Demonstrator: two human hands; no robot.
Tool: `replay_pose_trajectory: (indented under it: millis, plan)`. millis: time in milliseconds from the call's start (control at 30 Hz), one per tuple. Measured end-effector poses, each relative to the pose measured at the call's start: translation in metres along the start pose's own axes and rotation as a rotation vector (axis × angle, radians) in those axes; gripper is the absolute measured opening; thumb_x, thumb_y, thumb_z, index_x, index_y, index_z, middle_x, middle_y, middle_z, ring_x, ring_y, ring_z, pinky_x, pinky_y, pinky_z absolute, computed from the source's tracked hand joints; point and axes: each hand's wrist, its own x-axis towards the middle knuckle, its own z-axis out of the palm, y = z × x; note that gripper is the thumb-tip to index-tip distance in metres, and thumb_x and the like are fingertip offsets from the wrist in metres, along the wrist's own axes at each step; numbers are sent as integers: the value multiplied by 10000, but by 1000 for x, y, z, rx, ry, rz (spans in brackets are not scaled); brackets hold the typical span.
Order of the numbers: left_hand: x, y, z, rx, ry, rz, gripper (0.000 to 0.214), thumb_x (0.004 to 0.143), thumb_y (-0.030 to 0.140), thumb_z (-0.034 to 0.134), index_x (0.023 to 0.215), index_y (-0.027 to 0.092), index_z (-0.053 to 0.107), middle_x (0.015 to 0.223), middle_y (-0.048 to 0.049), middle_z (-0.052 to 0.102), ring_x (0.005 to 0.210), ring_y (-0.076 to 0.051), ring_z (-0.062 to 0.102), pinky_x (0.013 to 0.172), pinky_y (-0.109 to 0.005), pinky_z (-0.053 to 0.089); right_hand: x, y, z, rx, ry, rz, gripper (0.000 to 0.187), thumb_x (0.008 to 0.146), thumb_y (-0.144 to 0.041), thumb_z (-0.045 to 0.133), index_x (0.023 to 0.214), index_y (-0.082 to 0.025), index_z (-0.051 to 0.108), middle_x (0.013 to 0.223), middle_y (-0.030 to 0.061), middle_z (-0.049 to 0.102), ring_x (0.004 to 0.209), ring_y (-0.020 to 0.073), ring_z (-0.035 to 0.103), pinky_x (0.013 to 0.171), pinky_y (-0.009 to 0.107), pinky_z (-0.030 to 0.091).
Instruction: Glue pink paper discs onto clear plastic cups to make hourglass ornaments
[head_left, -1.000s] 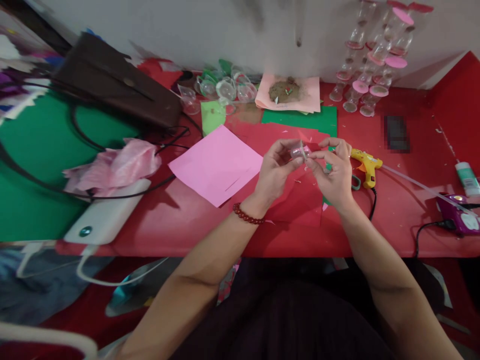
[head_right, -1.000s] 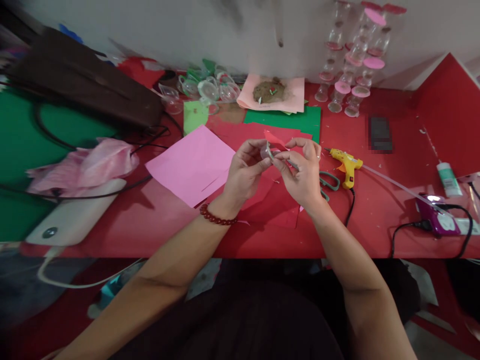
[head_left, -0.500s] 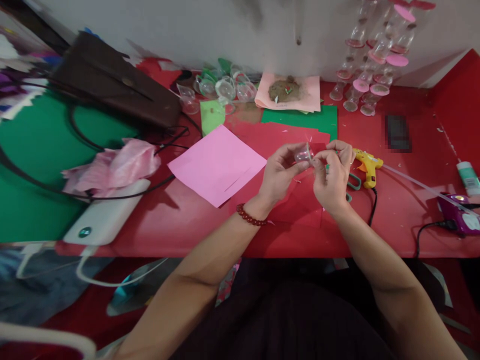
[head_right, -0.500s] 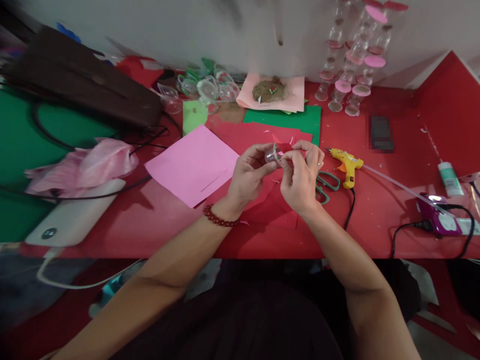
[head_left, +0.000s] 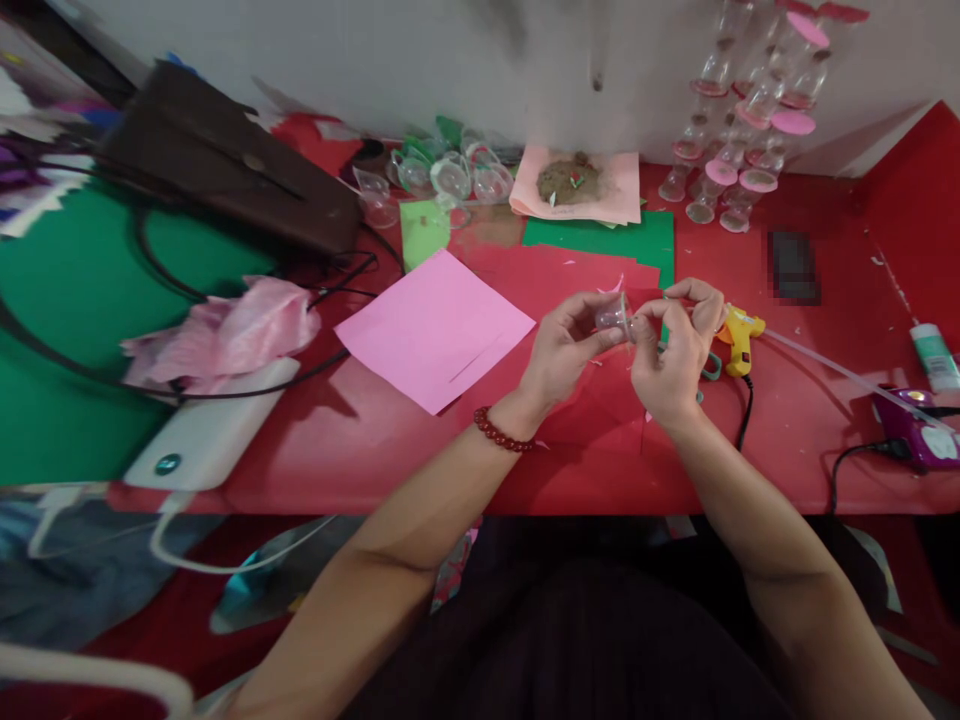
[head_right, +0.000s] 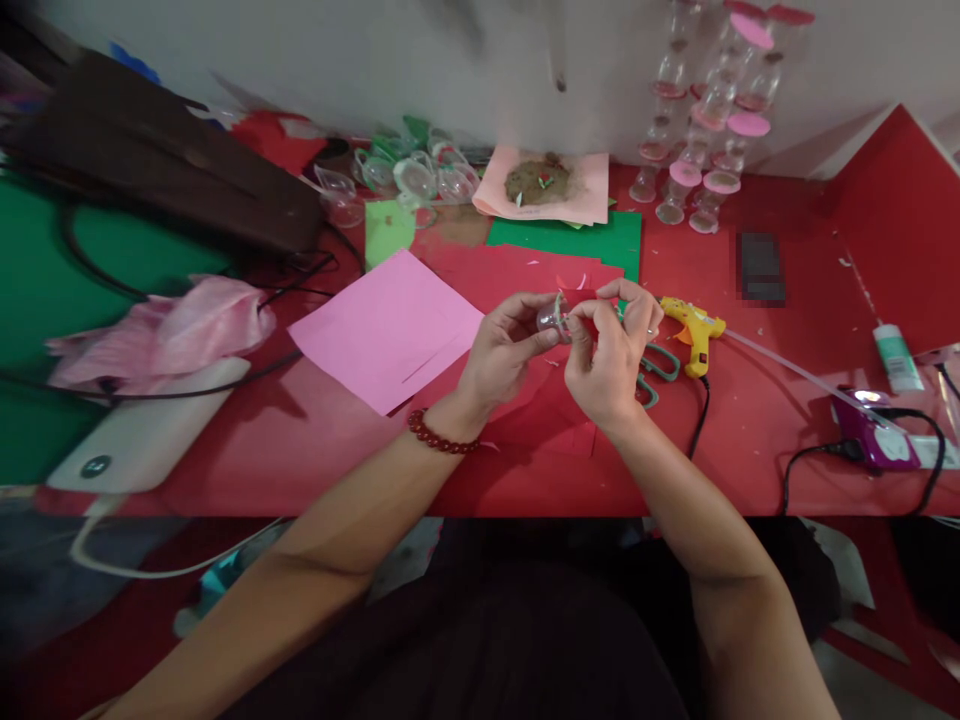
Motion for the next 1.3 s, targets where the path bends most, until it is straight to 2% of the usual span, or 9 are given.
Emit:
replay_pose_trajectory:
  millis: [200,400,467,533,667,800,967,1167,1300]
  plan:
    - [0,1,-1,-18,-7,-63,456,713,385,993,1081,248,761,1002,4,760,895,-127,713,836,-277,618,1,0,-1,71,-21,37,210,1017,-344,539,913,-239,689,1192,124,566,1177,327,537,1061,609,410]
    - [3,5,1,-104,78,-30,431,723,308,982,1078,268,740,1098,-1,744,994,-142,721,921,-299,626,6,-3,-4,29,-105,55,270,1042,-325,516,932,-253,751,1283,117,594,1246,340,528,1106,616,377]
    - [4,7,0,-162,107,-18,402,738,271,967,1056,286,722,1091,17,721,982,-127,715,919,-281,621,6,-4,-4,20,-114,30,232,1032,-345,558,1002,-264,773,1322,119,589,1275,348,528,1123,620,371]
    - [4,9,-1,-218,110,-24,381,747,255,957,1030,298,707,1071,33,696,934,-107,705,851,-242,612,5,-5,-3,2,-124,-2,183,995,-378,644,1047,-274,786,1362,124,581,1310,371,517,1132,629,367]
    - [5,12,-1,-239,100,-51,398,736,243,954,1031,305,695,1034,37,683,863,-96,679,739,-204,576,2,-4,2,-19,-123,-6,137,952,-399,746,1001,-292,815,1391,120,585,1345,395,510,1140,641,365]
    - [3,14,2,-274,81,-91,435,697,190,959,1031,297,700,971,38,692,868,-112,688,795,-232,593,3,0,3,57,-112,1,73,951,-335,766,937,-302,830,1374,92,617,1335,360,553,1137,612,391]
    - [2,15,6,-282,109,-142,421,679,137,929,998,277,691,931,43,685,847,-111,691,794,-242,606,6,1,-1,209,-143,52,159,965,-264,729,837,-291,819,1377,49,648,1334,315,583,1117,569,437]
    - [3,11,6,-258,119,-22,448,664,161,969,999,300,707,862,69,665,842,-99,695,841,-246,610,8,0,-1,331,-212,156,172,982,-290,687,870,-258,814,1387,68,639,1330,300,578,1121,559,452]
    - [3,4,3,-182,107,19,468,664,218,995,1026,324,718,1016,56,735,915,-116,709,863,-269,609,5,-1,1,315,-193,190,200,1001,-262,640,865,-232,784,1334,100,642,1305,297,581,1132,579,434]
